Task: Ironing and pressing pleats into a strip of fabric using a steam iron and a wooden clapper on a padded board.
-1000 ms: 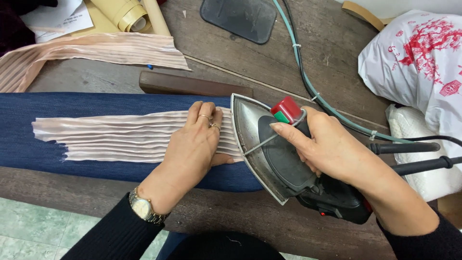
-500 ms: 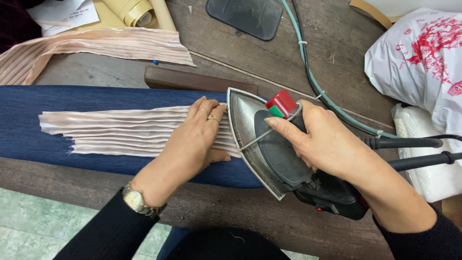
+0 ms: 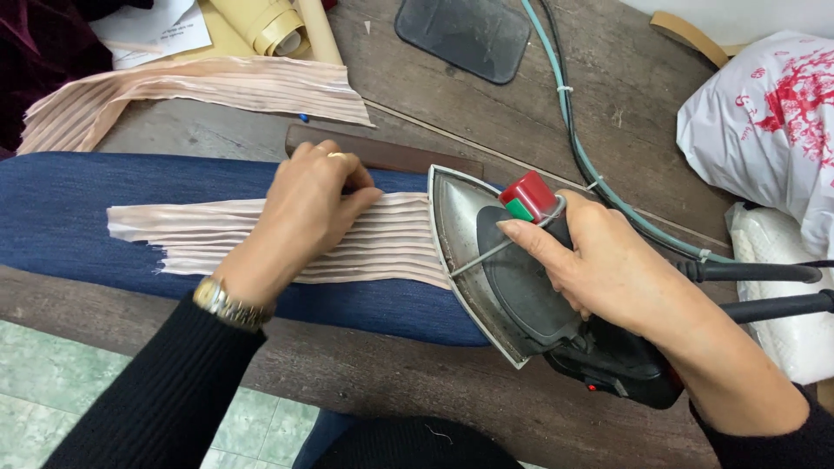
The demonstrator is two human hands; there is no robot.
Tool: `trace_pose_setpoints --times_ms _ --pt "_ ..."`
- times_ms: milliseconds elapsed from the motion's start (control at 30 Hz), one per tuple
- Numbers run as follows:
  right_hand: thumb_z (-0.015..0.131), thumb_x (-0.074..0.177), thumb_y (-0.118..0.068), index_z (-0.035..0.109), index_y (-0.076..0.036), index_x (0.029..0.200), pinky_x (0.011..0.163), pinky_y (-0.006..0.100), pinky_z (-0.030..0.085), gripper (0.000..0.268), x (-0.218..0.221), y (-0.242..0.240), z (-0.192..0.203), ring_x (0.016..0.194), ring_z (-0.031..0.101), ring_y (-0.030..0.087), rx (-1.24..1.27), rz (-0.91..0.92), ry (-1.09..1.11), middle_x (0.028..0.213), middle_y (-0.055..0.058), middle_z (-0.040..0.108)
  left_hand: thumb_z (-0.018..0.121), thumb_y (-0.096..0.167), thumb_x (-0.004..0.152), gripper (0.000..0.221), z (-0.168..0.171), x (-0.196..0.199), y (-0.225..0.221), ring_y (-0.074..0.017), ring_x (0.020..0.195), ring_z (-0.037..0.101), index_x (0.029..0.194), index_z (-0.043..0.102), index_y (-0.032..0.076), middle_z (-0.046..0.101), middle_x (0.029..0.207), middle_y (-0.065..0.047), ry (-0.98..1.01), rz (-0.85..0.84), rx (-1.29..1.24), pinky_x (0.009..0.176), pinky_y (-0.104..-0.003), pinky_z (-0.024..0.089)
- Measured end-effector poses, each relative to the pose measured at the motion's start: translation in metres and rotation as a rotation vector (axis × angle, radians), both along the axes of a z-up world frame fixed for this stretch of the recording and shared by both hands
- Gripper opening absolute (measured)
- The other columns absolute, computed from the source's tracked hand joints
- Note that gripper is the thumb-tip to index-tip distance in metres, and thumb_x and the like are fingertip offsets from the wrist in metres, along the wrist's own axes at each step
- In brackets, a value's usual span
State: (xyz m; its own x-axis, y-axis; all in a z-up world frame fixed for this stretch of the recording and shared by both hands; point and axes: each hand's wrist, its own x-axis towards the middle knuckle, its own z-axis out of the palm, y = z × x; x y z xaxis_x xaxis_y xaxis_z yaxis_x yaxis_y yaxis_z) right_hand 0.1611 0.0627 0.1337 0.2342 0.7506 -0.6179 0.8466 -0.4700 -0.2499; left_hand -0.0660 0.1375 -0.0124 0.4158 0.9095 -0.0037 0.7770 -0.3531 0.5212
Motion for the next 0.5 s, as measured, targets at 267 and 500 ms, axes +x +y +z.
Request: trace_pose_setpoints --times_ms 267,500 --pt "0.055 0.096 -0.045 0.045 -0.007 0.077 0.051 0.034 0.049 0.043 0.002 0.001 -0.002 0.039 0.057 0.023 0.004 0.005 0.004 0.049 0.009 0.059 0.074 0.03 0.076 0.011 0.034 0.016 0.018 -0.0216 0.082 0.065 0.079 0.071 0.021 0.072 0.08 0.0 0.123 0.068 -0.459 0.073 -0.038 0.049" --pt "0.056 0.096 -0.043 0.046 -0.008 0.079 0.049 0.033 0.047 0.04 0.001 0.0 -0.001 0.039 0.055 0.021 0.0 -0.003 0.002 0.051 0.008 0.058 0.068 0.024 0.081 0.006 0.023 0.01 0.028 -0.0251 0.085 0.065 0.083 0.07 0.019 0.072 0.082 -0.001 0.107 0.034 -0.392 0.072 -0.04 0.049"
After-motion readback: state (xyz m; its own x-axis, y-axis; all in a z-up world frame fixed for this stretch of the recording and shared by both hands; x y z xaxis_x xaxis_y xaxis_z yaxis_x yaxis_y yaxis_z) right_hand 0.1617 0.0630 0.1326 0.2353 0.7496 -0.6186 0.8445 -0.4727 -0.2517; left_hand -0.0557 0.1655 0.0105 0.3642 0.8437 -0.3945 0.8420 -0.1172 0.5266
